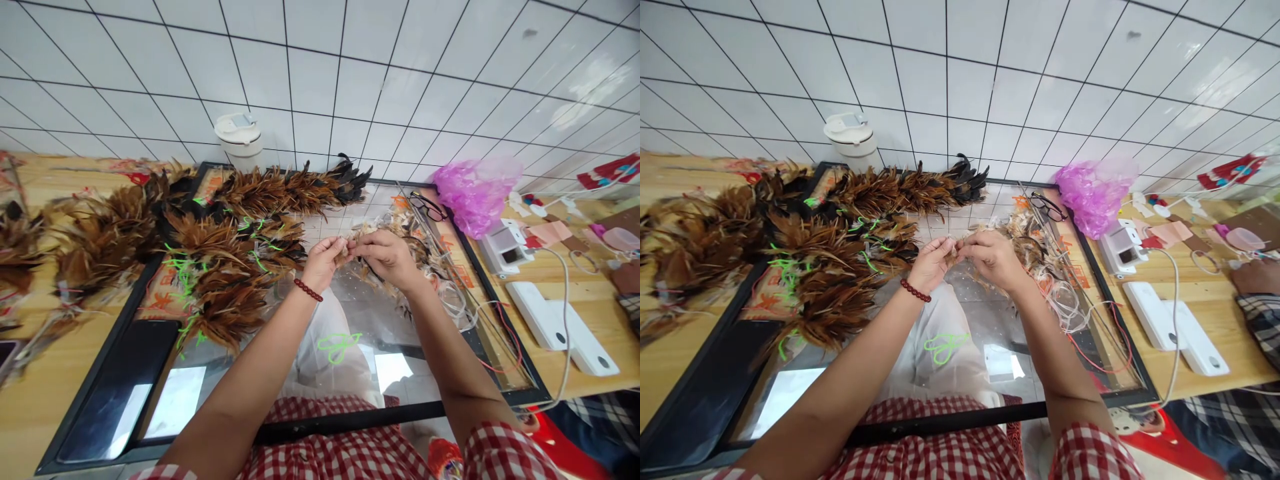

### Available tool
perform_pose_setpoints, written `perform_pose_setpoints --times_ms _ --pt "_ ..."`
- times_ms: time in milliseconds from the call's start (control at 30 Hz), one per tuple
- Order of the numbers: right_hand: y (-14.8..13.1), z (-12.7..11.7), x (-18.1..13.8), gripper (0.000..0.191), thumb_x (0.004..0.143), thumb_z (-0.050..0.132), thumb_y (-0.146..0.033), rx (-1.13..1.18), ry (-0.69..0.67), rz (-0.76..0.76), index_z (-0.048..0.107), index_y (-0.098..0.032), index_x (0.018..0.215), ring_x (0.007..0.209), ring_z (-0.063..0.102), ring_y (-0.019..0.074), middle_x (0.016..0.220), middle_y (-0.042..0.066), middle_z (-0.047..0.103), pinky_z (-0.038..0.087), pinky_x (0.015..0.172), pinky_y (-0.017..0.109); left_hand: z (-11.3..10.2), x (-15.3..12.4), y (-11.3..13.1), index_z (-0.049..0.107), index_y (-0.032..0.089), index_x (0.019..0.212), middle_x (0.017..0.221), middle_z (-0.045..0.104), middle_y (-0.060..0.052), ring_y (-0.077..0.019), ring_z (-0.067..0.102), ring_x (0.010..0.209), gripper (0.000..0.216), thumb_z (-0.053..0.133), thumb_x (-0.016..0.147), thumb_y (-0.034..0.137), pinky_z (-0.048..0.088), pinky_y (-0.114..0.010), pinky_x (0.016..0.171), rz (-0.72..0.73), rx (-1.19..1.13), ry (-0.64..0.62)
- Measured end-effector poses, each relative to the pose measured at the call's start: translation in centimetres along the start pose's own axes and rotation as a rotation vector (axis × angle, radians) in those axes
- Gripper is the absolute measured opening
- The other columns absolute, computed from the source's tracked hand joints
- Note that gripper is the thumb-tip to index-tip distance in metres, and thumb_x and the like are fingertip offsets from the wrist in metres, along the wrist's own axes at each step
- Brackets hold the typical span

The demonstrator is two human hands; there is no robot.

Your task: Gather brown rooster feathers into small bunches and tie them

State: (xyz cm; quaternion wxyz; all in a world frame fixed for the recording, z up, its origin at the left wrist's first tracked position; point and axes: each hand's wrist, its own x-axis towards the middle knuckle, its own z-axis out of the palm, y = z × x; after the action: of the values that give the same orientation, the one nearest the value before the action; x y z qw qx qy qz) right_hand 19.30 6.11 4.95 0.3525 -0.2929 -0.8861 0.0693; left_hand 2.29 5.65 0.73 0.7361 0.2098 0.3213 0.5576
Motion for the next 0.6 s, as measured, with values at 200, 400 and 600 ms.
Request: perform_pose_setpoints --times_ms 200,400,600 --pt "-0.6 1.0 0.1 0.024 0.090 0.050 -0.015 -0.005 -0.113 -0.047 0.071 -0.024 0.095 0.092 0.064 0.0176 0.093 0.005 0.072 0.045 0.083 0.034 -0.2 0.1 0.1 0.065 0.013 0.071 0.077 0.072 -0.004 -0.0105 0.064 0.067 0.018 0.081 0.063 0.015 0.049 -0.021 0.061 -0.063 -0.118 -0.024" --pt "-0.9 1.1 0.4 0.018 0.086 0.063 -0.033 0.265 0.077 0.349 0.071 -0.020 0.096 0.077 0.065 0.0163 0.085 0.005 0.072 0.050 0.075 0.031 -0.2 0.0 0.0 0.065 0.013 0.066 0.067 0.068 -0.001 -0.0105 0.064 0.067 0.019 0.083 0.060 0.017 0.052 -0.024 0.071 -0.018 -0.112 -0.069" --pt "-0.3 2.1 0.4 0.028 0.082 0.064 -0.046 0.735 0.019 0.674 0.066 -0.018 0.084 0.065 0.064 0.0162 0.073 0.002 0.068 0.054 0.067 0.032 0.1 -0.3 -0.3 0.066 0.012 0.070 0.067 0.069 -0.002 -0.0102 0.065 0.066 0.025 0.085 0.058 0.022 0.053 -0.026 0.076 -0.027 0.001 -0.135"
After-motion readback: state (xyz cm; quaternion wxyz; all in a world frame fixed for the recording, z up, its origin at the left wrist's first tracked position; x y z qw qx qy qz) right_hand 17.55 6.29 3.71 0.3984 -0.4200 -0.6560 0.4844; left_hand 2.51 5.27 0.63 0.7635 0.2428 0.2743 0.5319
